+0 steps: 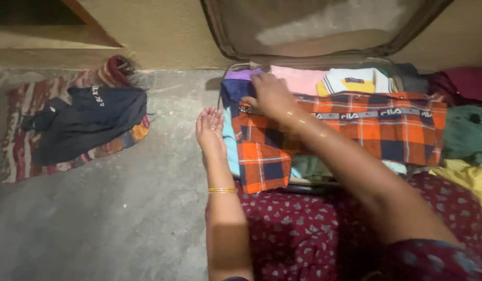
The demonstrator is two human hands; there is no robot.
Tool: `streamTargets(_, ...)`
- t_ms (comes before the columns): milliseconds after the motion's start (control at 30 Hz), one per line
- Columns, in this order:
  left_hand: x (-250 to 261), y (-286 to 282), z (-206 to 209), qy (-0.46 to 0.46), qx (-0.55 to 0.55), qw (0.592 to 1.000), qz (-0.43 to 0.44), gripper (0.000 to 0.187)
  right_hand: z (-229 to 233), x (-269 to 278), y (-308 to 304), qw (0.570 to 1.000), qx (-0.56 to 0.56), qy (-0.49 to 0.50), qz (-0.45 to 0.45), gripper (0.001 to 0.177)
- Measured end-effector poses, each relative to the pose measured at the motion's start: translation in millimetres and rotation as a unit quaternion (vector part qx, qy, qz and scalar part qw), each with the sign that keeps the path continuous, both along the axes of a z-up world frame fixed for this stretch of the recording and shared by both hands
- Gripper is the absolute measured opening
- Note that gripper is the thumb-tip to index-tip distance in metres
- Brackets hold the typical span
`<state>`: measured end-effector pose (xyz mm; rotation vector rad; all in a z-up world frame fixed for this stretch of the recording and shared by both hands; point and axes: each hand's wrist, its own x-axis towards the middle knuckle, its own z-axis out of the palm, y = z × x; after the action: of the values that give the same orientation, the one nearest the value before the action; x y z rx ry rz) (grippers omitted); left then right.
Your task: The person folds and places several shirts, including a yellow polo and an orange plaid shirt, into an open suitcase by hand.
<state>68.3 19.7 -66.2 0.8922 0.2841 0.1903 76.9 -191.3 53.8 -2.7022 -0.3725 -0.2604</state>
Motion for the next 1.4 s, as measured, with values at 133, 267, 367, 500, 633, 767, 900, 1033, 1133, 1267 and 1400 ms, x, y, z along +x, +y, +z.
streamTargets(133,14.4,0.6,-28.9,0.010,-0.018,1.000,-0.011,0.041,-15.7,46.5,49.6,0.998,-0.043,0.010,-0.045,0.060)
streamTargets(267,24.3,-4.4,-35.4,0.028,0.017,0.999,-0.018,0.044,-39.8,72.3,58.3,0.998,-0.057,0.037,-0.013,0.047)
streamTargets(367,30.0,-8.7,-34.3,0.029,0.027,0.999,-0.017,0.047,-49.1,76.8,48.2,0.998,-0.021,0.010,0.050,0.025)
streamTargets(500,35.5,-19.3,-21.9,0.096,0.026,0.993,-0.058,0.050,-28.0,43.7,32.2,0.985,0.014,-0.094,0.146,0.016)
streamTargets(633,35.3,-28.1,-20.6,0.028,0.010,0.997,-0.064,0.048,2.3,6.9,24.1,0.961,-0.067,-0.169,0.206,0.021)
streamTargets(767,40.0,-25.4,-36.2,0.047,0.122,0.991,-0.036,0.045,5.5,-25.9,14.9,0.958,-0.054,-0.169,0.224,0.030)
streamTargets(900,32.9,-31.6,-23.9,-0.049,0.374,0.924,0.067,0.039,-3.3,-49.7,-0.5,0.962,-0.106,-0.124,0.219,0.028)
streamTargets(1033,37.6,-38.3,-29.6,-0.004,0.419,0.904,0.080,0.026,-1.7,-58.9,-9.2,0.961,-0.052,-0.166,0.215,0.032)
streamTargets(1133,54.3,-33.5,-50.8,0.036,0.354,0.933,0.058,0.021,-2.4,-50.9,-14.2,0.967,-0.050,-0.173,0.182,0.033)
streamTargets(1267,66.2,-16.0,-62.5,0.053,-0.066,0.995,-0.045,0.024,-14.3,-40.4,-25.2,0.972,-0.075,-0.162,0.154,0.027)
streamTargets(1400,60.3,-14.2,-56.2,0.000,-0.203,0.976,-0.082,0.029,-23.9,-40.3,-30.5,0.969,-0.130,-0.163,0.131,0.022)
